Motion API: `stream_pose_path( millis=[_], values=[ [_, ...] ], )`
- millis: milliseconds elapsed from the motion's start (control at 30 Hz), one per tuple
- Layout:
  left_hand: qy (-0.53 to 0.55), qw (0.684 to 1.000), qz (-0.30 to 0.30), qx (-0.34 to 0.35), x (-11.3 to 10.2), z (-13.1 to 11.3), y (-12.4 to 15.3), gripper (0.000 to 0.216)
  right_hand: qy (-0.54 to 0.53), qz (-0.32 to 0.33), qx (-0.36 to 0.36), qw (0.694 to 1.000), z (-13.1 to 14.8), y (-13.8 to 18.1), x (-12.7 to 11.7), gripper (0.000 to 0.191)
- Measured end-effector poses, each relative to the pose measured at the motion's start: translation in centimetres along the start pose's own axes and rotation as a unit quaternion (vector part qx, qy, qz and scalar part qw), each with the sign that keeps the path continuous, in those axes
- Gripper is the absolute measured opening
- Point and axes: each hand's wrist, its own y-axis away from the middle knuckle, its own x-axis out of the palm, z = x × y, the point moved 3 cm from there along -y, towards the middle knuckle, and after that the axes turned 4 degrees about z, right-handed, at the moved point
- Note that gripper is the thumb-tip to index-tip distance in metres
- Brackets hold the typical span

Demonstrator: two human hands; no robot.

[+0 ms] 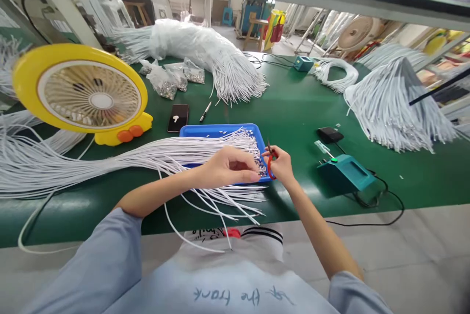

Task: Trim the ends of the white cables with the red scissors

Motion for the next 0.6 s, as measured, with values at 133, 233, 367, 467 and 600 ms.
stream_pose_path(
  millis=[133, 233, 367, 467, 600],
  values=[
    [0.025, 0.994, 0.041, -0.093, 2.0, 1.5, 1.4, 0.015, 0.001, -0.032, 0.015, 0.999, -1.8, 0.4, -0.5, 0.024],
    [-0.041, 0.992, 0.062, -0.103, 3.8, 1.9, 3.2, 0.014, -0.033, -0.074, 0.012, 0.997, -2.7, 0.0, -0.9, 0.028],
    [-0.129, 0.982, 0.122, -0.062, 6.4, 2.5, 5.0, 0.018, -0.088, -0.148, 0.000, 0.985, -4.0, -0.8, -1.2, 0.032],
    [-0.206, 0.961, 0.177, -0.042, 8.2, 4.1, 5.9, 0.027, -0.114, -0.191, -0.005, 0.975, -5.2, -1.2, -1.3, 0.032],
    [-0.223, 0.955, 0.195, -0.033, 10.4, 6.7, 6.2, 0.025, -0.129, -0.204, -0.008, 0.970, -6.2, -1.4, -1.5, 0.031]
  ],
)
